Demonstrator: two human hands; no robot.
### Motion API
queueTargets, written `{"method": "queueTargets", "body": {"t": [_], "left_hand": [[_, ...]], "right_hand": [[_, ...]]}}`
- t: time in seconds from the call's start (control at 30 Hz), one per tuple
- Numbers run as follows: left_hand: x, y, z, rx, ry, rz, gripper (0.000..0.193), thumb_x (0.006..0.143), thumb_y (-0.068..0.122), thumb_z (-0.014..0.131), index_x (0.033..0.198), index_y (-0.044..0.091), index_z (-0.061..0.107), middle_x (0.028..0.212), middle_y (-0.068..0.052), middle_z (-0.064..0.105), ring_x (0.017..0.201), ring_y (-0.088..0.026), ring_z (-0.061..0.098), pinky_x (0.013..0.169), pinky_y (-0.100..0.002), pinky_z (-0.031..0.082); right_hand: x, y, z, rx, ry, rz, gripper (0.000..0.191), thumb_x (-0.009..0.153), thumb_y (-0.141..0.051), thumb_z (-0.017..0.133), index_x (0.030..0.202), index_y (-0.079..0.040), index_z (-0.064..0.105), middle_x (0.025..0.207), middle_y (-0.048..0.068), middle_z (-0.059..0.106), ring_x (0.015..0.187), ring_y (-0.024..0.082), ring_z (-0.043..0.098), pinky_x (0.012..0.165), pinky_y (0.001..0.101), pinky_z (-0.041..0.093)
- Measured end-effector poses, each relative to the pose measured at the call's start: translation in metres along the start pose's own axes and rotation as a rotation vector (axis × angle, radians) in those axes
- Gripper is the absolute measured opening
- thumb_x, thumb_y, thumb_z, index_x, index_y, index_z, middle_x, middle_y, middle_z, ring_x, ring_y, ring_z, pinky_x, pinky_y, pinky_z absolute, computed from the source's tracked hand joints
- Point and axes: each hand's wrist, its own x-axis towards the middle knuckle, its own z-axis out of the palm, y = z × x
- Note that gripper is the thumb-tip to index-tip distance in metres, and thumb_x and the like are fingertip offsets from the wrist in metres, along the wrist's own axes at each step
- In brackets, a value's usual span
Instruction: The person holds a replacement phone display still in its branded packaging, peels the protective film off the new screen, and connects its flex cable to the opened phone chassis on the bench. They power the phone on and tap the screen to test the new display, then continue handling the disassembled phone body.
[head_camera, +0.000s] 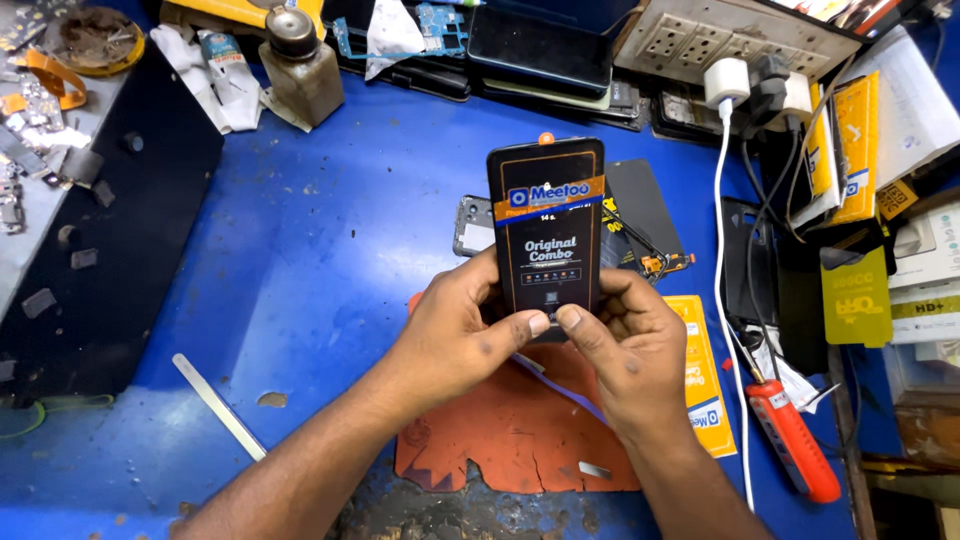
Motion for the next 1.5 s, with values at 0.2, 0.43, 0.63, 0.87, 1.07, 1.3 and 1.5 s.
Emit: {"method": "queueTargets", "body": {"t": [0.2,0.43,0.63,0.87,1.07,1.3,1.5], "left_hand": [[0.000,0.001,0.011,0.147,0.173,0.000,0.075,0.081,0.015,0.080,0.144,0.005,0.041,0.116,-0.009,0.068,0.105,-0.018,0.067,0.091,-0.034,0.057],[-0.002,-0.009,0.008,-0.436,0.104,-0.020,0.075,0.092,0.019,0.070,0.155,0.005,0.032,0.137,-0.013,0.062,0.123,-0.020,0.063,0.106,-0.036,0.052],[0.002,-0.008,0.007,-0.519,0.202,-0.033,0.059,0.091,0.003,0.056,0.149,0.000,0.045,0.125,-0.017,0.068,0.115,-0.022,0.065,0.104,-0.039,0.053],[-0.001,0.005,0.001,-0.627,0.134,-0.038,0.058,0.089,0.003,0.055,0.146,0.001,0.044,0.124,-0.020,0.068,0.111,-0.026,0.069,0.096,-0.042,0.060],[-0.003,0.013,-0.002,-0.658,0.064,0.003,0.061,0.090,0.004,0.058,0.148,-0.001,0.043,0.128,-0.023,0.066,0.116,-0.027,0.067,0.098,-0.043,0.060],[-0.003,0.013,-0.002,-0.653,0.053,0.022,0.061,0.090,0.005,0.058,0.149,-0.002,0.042,0.128,-0.023,0.065,0.118,-0.029,0.067,0.100,-0.044,0.060],[-0.005,0.010,-0.003,-0.521,0.016,0.067,0.060,0.092,0.002,0.055,0.149,-0.002,0.041,0.131,-0.022,0.065,0.121,-0.028,0.067,0.106,-0.042,0.057]], "right_hand": [[-0.006,-0.017,0.015,-0.724,0.165,-0.477,0.028,0.082,-0.003,0.081,0.107,0.001,0.070,0.102,0.007,0.071,0.091,0.018,0.068,0.079,0.0297,0.056],[-0.001,-0.030,0.025,-0.958,-0.024,-0.768,0.037,0.069,-0.006,0.087,0.104,-0.006,0.074,0.104,0.007,0.068,0.094,0.028,0.064,0.079,0.0388,0.052],[-0.002,-0.036,0.024,-0.892,-0.148,-0.711,0.049,0.066,-0.017,0.091,0.112,-0.009,0.074,0.108,0.005,0.066,0.100,0.030,0.059,0.086,0.0382,0.050],[-0.006,-0.026,0.009,-0.463,-0.013,-0.546,0.032,0.092,-0.004,0.078,0.121,-0.002,0.064,0.123,0.006,0.066,0.112,0.020,0.063,0.101,0.0325,0.052],[0.001,-0.008,0.002,-0.010,0.138,-0.248,0.013,0.104,0.002,0.061,0.116,0.003,0.065,0.111,0.011,0.070,0.100,0.013,0.068,0.093,0.0283,0.058],[0.001,-0.003,-0.002,0.147,0.031,-0.014,0.021,0.102,-0.003,0.058,0.117,0.008,0.067,0.101,0.014,0.073,0.086,0.016,0.070,0.081,0.0316,0.060],[0.002,0.004,-0.005,0.098,-0.014,-0.042,0.019,0.099,-0.001,0.063,0.115,0.008,0.068,0.098,0.012,0.072,0.083,0.014,0.067,0.077,0.0281,0.056]]}}
